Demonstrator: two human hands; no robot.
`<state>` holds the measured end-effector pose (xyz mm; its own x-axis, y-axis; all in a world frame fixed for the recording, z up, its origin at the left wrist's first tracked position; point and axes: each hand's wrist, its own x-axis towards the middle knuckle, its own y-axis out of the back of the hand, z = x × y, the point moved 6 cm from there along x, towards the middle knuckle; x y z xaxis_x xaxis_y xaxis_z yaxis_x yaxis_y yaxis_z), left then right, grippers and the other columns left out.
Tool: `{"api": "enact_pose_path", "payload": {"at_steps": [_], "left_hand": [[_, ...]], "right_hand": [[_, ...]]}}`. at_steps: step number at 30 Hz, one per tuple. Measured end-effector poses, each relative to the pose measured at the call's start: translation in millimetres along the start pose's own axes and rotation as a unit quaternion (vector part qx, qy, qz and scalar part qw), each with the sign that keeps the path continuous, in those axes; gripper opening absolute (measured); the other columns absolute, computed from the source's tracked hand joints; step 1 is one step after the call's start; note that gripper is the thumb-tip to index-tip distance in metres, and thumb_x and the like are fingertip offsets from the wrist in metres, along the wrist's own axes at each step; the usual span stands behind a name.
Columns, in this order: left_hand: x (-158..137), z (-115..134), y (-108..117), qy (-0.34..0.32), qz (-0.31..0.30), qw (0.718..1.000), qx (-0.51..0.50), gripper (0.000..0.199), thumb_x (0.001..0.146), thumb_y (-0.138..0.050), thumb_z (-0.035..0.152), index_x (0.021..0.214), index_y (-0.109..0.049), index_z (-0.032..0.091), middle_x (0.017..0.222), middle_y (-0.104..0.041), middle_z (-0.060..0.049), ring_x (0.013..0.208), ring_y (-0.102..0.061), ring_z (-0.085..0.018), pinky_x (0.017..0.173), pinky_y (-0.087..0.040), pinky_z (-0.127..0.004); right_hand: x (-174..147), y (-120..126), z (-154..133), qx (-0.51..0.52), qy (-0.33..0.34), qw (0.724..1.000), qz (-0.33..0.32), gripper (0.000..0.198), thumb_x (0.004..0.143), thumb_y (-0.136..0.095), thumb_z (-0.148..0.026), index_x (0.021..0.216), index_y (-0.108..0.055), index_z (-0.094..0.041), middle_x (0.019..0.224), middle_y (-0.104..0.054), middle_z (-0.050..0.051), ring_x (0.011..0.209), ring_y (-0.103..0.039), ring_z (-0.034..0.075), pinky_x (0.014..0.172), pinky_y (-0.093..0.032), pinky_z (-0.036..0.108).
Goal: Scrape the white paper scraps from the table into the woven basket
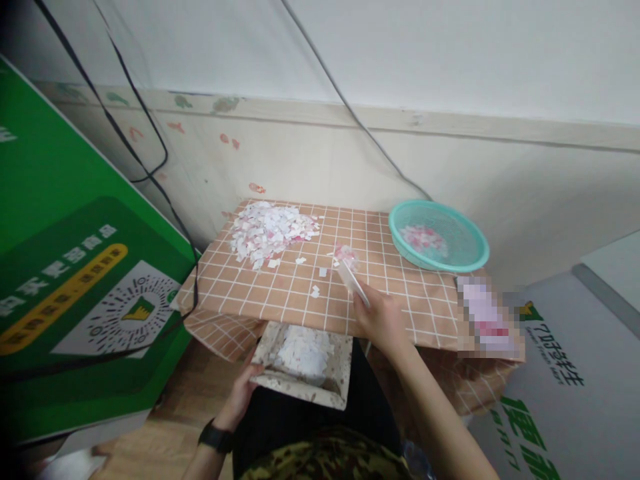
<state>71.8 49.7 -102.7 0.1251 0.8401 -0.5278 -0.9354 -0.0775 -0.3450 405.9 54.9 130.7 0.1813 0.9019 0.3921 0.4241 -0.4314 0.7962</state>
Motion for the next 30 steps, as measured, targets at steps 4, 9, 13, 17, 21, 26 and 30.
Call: {"api": "enact_pose_path", "payload": {"at_steps": [4,9,13,17,21,26,30], "left_hand": [[0,5,-7,0.006,-0.031,0.999,0.015,0.071,0.062,-0.072,0.032,0.131,-0.063,0.017,0.116,-0.076,-0.011,0.109,-0.068,-0.039,0.089,-0.054,-0.047],[-1,9,-11,0.020,-0.022,1.000,0.007,0.070,0.063,-0.072,0.028,0.132,-0.061,0.019,0.114,-0.076,-0.010,0.107,-0.069,-0.038,0.088,-0.053,-0.046],[6,9,-5,0.026,-0.003,1.000,-0.013,0.070,0.061,-0.072,0.029,0.129,-0.061,0.019,0.109,-0.077,-0.009,0.106,-0.069,-0.039,0.088,-0.052,-0.046],[12,11,0,0.017,-0.012,1.000,-0.019,0.068,0.058,-0.073,0.028,0.124,-0.064,0.018,0.106,-0.078,-0.010,0.102,-0.070,-0.039,0.089,-0.052,-0.048],[12,9,3,0.021,-0.030,0.999,-0.018,0.065,0.063,-0.072,0.027,0.126,-0.064,0.019,0.115,-0.076,-0.010,0.108,-0.068,-0.037,0.088,-0.052,-0.046],[10,9,4,-0.004,-0.023,0.999,-0.027,0.067,0.061,-0.071,0.026,0.128,-0.063,0.018,0.109,-0.078,-0.009,0.103,-0.070,-0.037,0.087,-0.052,-0.047],[5,8,-2,0.032,-0.008,0.999,-0.019,0.058,0.061,-0.071,0.028,0.118,-0.070,0.017,0.104,-0.079,-0.008,0.098,-0.071,-0.036,0.086,-0.052,-0.046]], "right_hand": [[-1,-6,-6,0.040,-0.014,0.999,-0.010,0.031,0.094,-0.049,-0.031,0.109,-0.073,-0.016,0.073,-0.073,0.005,0.062,-0.069,0.019,0.056,-0.046,0.027],[1,-14,-4,0.043,-0.028,0.999,-0.012,0.034,0.094,-0.049,-0.030,0.113,-0.073,-0.016,0.076,-0.075,0.008,0.063,-0.070,0.021,0.056,-0.046,0.029],[8,-11,1,0.018,-0.047,0.999,0.018,0.036,0.093,-0.050,-0.030,0.118,-0.072,-0.017,0.077,-0.077,0.009,0.060,-0.070,0.022,0.056,-0.048,0.029],[11,-13,-8,0.053,-0.017,0.998,0.016,0.036,0.094,-0.049,-0.031,0.118,-0.072,-0.017,0.088,-0.079,0.010,0.067,-0.073,0.023,0.059,-0.052,0.029],[14,-22,-13,0.041,-0.005,0.999,0.012,0.036,0.094,-0.047,-0.027,0.119,-0.071,-0.017,0.087,-0.079,0.010,0.069,-0.074,0.023,0.060,-0.053,0.030],[24,-27,-9,0.023,0.000,1.000,-0.007,0.036,0.093,-0.049,-0.025,0.120,-0.072,-0.018,0.090,-0.079,0.010,0.072,-0.074,0.023,0.063,-0.054,0.030],[28,-26,-8,0.057,0.019,0.996,-0.070,0.036,0.092,-0.050,-0.023,0.121,-0.072,-0.023,0.087,-0.079,0.007,0.068,-0.073,0.021,0.062,-0.053,0.029]]}}
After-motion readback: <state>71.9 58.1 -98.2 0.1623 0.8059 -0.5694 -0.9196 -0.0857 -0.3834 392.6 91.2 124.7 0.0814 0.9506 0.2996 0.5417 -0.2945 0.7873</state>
